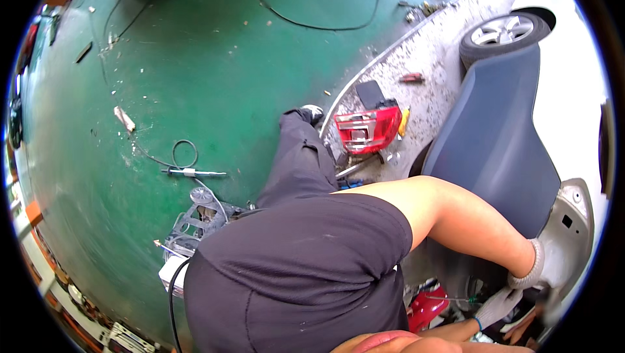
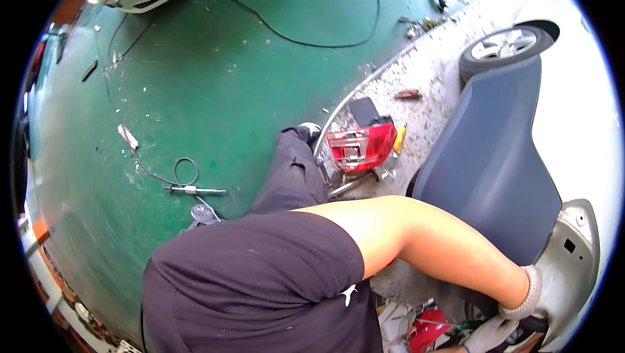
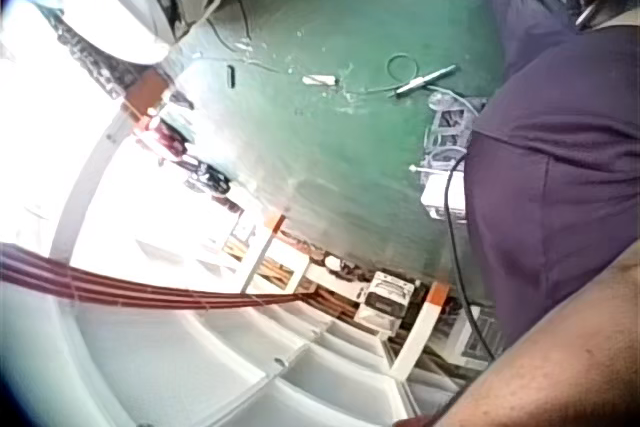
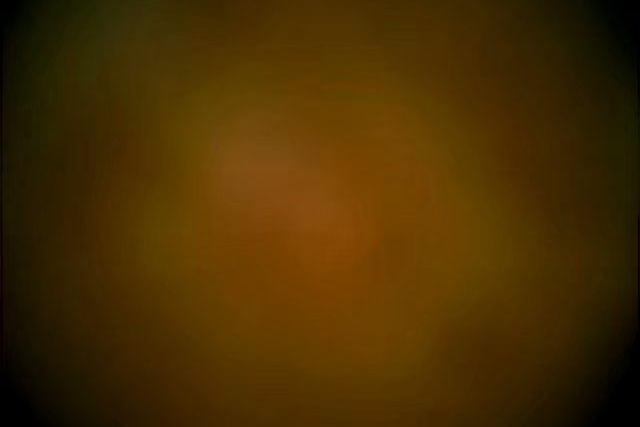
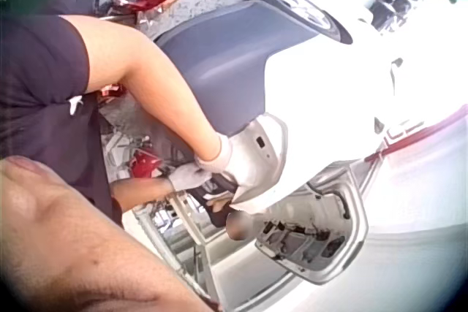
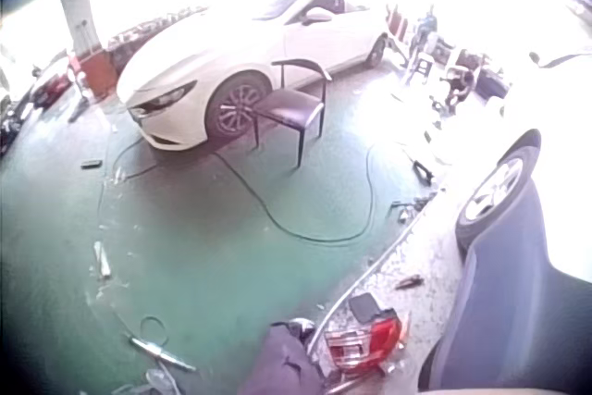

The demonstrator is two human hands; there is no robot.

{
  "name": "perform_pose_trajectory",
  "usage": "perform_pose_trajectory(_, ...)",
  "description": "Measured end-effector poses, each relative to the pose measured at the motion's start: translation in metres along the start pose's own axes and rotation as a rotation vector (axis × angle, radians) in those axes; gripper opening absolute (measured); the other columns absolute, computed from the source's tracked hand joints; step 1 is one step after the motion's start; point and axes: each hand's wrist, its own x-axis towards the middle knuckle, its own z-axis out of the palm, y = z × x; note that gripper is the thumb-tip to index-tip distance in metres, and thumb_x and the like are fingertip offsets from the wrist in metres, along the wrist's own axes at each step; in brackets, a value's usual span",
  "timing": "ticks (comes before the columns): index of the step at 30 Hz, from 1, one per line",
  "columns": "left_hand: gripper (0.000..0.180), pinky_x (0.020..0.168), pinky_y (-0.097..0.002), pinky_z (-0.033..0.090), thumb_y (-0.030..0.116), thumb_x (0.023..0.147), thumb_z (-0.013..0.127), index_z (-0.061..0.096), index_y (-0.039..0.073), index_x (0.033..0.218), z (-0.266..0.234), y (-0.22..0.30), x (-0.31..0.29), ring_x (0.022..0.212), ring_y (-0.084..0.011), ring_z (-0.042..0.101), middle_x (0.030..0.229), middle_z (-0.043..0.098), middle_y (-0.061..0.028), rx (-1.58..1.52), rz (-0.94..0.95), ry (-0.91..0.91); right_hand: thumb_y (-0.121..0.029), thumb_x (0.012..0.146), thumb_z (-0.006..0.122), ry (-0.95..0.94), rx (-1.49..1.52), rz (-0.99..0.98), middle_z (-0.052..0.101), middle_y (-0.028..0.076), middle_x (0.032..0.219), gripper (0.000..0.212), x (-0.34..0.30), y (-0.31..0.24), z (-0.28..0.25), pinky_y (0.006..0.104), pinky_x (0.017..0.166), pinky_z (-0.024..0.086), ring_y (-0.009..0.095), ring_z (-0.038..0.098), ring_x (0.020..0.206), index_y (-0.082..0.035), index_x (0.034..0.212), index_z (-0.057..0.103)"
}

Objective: The person removes a taillight assembly from the rear of a white car, then installs a replacement unit. They align the taillight into the body opening, secure it with fasteners using a screwdriver, and adjust the rear bumper trim to ensure proper fitment.

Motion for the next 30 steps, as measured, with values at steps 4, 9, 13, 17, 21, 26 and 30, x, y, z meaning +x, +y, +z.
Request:
perform_pose_trajectory(4, 0.026, 0.086, -0.0533, 0.06, 0.021, 0.082, 0.073, 0.087, 0.006, 0.097, -0.015, 0.005, -0.003, 0.098, -0.0409, 0.077, 0.098, 0.081, -0.0179, -0.041, -0.03, 0.077, -0.027, 0.115, 0.054, -0.054, -0.054, 0.101, 0.059, 0.031, 0.157, 0.057, -0.007, -0.044, -0.019, 0.0412, 0.121, 0.04, 0.039, 0.059, 0.14, 0.012, 0.155, 0.051)
perform_pose_trajectory(9, 0.026, 0.086, -0.0536, 0.06, 0.02, 0.083, 0.072, 0.086, 0.006, 0.098, -0.011, 0.009, -0.003, 0.098, -0.0412, 0.077, 0.1, 0.081, -0.0181, -0.094, -0.074, 0.12, -0.016, 0.111, 0.059, -0.034, -0.019, 0.173, 0.067, 0.029, 0.147, 0.049, -0.014, -0.069, -0.026, 0.0407, 0.115, 0.046, 0.033, 0.065, 0.129, 0.015, 0.149, 0.055)
perform_pose_trajectory(13, 0.026, 0.086, -0.0538, 0.06, 0.02, 0.083, 0.072, 0.086, 0.006, 0.099, 0.007, 0.01, -0.001, 0.098, -0.0414, 0.077, 0.101, 0.081, -0.0183, -0.143, -0.125, 0.114, -0.023, 0.111, 0.058, -0.127, -0.032, 0.121, 0.071, 0.026, 0.138, 0.048, -0.017, -0.044, -0.033, 0.0407, 0.109, 0.049, 0.028, 0.065, 0.122, 0.014, 0.14, 0.059)
perform_pose_trajectory(17, 0.026, 0.087, -0.0541, 0.06, 0.019, 0.084, 0.071, 0.086, 0.005, 0.1, 0.026, 0.008, -0.001, 0.098, -0.0416, 0.077, 0.102, 0.081, -0.0185, -0.142, -0.156, 0.152, -0.015, 0.107, 0.057, -0.125, 0.176, 0.006, 0.072, 0.023, 0.134, 0.042, -0.005, -0.01, -0.021, 0.0393, 0.111, 0.046, 0.028, 0.065, 0.122, 0.012, 0.138, 0.061)
perform_pose_trajectory(21, 0.026, 0.087, -0.0543, 0.059, 0.019, 0.085, 0.071, 0.085, 0.005, 0.1, 0.052, 0.009, -0.004, 0.098, -0.0418, 0.077, 0.103, 0.081, -0.0188, -0.264, -0.265, 0.158, -0.018, 0.109, 0.052, -0.145, 0.224, -0.062, 0.07, 0.028, 0.141, 0.046, -0.003, -0.046, -0.022, 0.0401, 0.113, 0.046, 0.035, 0.066, 0.13, 0.011, 0.143, 0.06)
perform_pose_trajectory(26, 0.032, 0.091, -0.0427, 0.062, 0.028, 0.08, 0.081, 0.09, 0.017, 0.11, 0.026, 0.023, -0.038, 0.105, -0.0335, 0.082, 0.11, 0.084, -0.0159, 0.12, -0.197, -0.872, -0.01, 0.108, 0.055, -0.169, 0.415, 0.147, 0.062, 0.021, 0.158, 0.054, -0.014, -0.091, -0.02, 0.0358, 0.123, 0.041, 0.028, 0.058, 0.146, 0.008, 0.16, 0.05)
perform_pose_trajectory(30, 0.027, 0.09, -0.0445, 0.063, 0.026, 0.081, 0.079, 0.09, 0.016, 0.104, 0.035, -0.004, -0.036, 0.102, -0.0357, 0.081, 0.104, 0.084, -0.016, 0.145, 0.009, -0.907, -0.008, 0.108, 0.055, -0.128, 0.429, 0.039, 0.072, 0.024, 0.138, 0.041, -0.008, -0.105, -0.023, 0.0369, 0.112, 0.048, 0.027, 0.068, 0.128, 0.006, 0.145, 0.06)
